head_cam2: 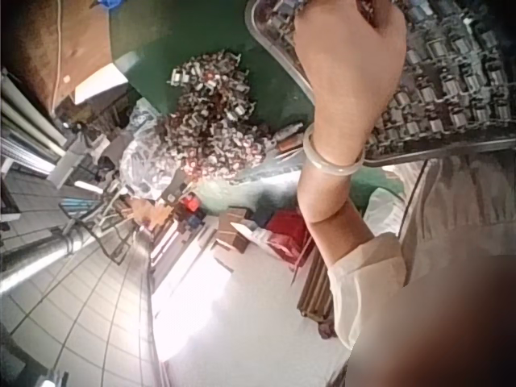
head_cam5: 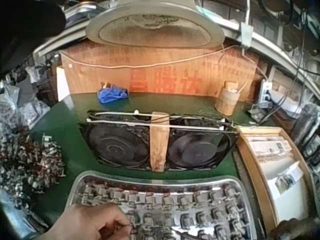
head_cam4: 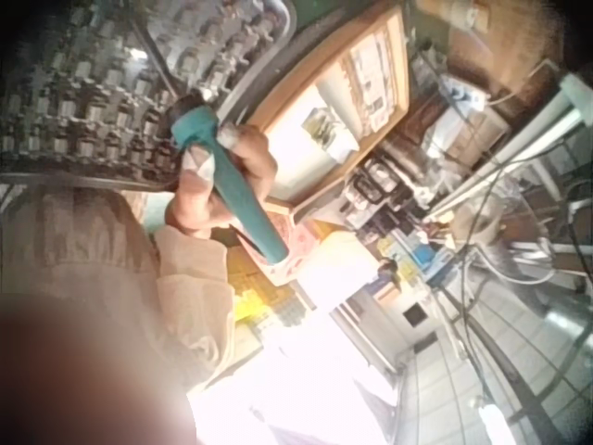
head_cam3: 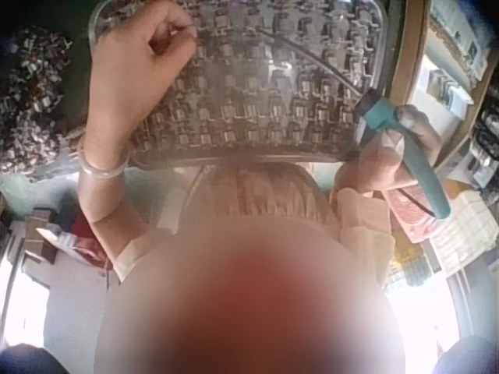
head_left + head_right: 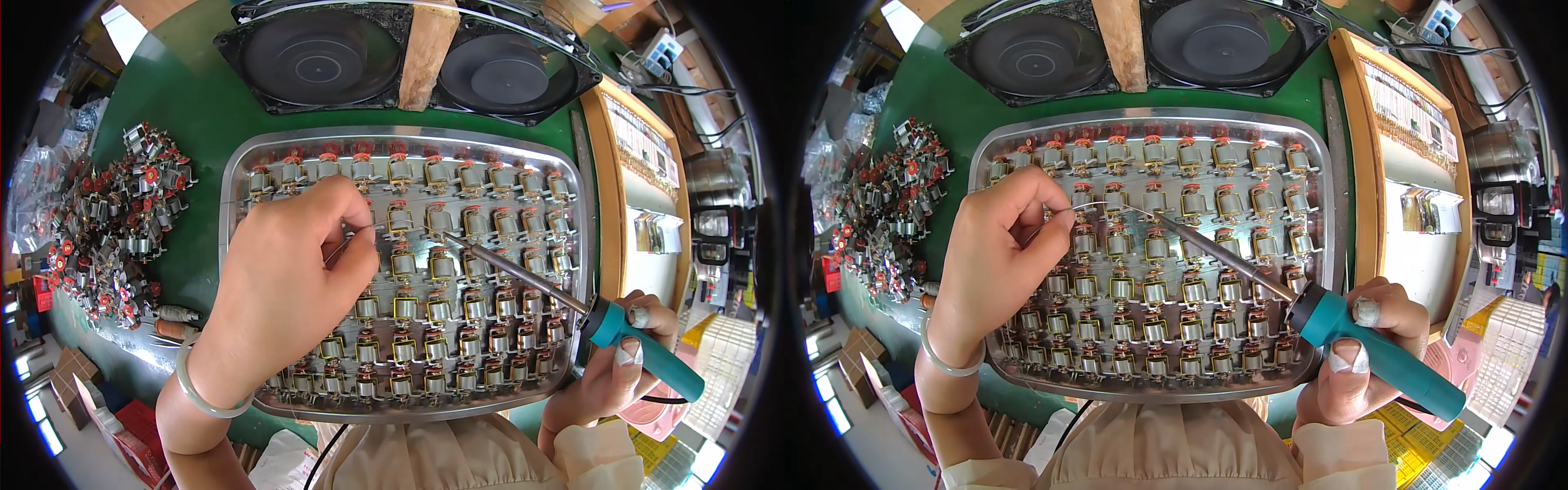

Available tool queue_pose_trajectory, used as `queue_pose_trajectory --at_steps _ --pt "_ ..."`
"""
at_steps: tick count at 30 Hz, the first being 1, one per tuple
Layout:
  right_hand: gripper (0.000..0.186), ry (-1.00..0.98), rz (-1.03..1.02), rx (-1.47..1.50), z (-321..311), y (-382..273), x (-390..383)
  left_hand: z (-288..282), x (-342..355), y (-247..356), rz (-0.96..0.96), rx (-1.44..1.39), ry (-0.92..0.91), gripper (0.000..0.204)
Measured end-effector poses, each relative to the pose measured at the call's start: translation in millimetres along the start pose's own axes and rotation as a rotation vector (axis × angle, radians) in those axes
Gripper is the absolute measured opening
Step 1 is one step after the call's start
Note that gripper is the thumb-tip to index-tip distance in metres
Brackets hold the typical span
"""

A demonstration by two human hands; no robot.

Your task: Soldering wires to small electrical components arranged in a tray at a workbench.

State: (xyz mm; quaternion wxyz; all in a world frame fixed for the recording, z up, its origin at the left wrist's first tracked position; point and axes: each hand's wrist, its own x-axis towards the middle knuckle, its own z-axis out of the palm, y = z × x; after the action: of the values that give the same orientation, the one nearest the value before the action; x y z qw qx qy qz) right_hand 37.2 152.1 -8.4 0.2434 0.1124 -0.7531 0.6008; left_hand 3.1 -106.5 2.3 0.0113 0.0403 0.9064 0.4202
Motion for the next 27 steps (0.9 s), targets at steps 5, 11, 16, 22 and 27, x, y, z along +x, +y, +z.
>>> queue_pose_trajectory --at_steps 5,11,16,22,27 --pt "0.033 0.018 0.004 -0.005 -1.5 -4.1 -0.7 -6.4 -1.4 0.3 -0.023 -0.027 0.003 0.007" --pt "0.031 0.041 -0.021 -0.017 -1.0 -5.9 -0.7 -20.2 -1.9 -8.1 -0.092 0.018 0.015 0.007" --pt "0.030 -0.010 -0.013 -0.012 4.9 -14.7 0.5 -24.6 -0.2 -7.0 -0.068 0.066 -0.014 0.007" --pt "0.033 -0.101 0.015 -0.023 17.4 -12.2 -1.3 -27.9 -2.5 -11.3 -0.091 0.077 -0.044 0.007" --pt "0.033 -0.089 -0.003 -0.015 18.0 -10.9 -1.2 -24.5 -3.7 -14.5 -0.045 0.018 -0.014 0.006"
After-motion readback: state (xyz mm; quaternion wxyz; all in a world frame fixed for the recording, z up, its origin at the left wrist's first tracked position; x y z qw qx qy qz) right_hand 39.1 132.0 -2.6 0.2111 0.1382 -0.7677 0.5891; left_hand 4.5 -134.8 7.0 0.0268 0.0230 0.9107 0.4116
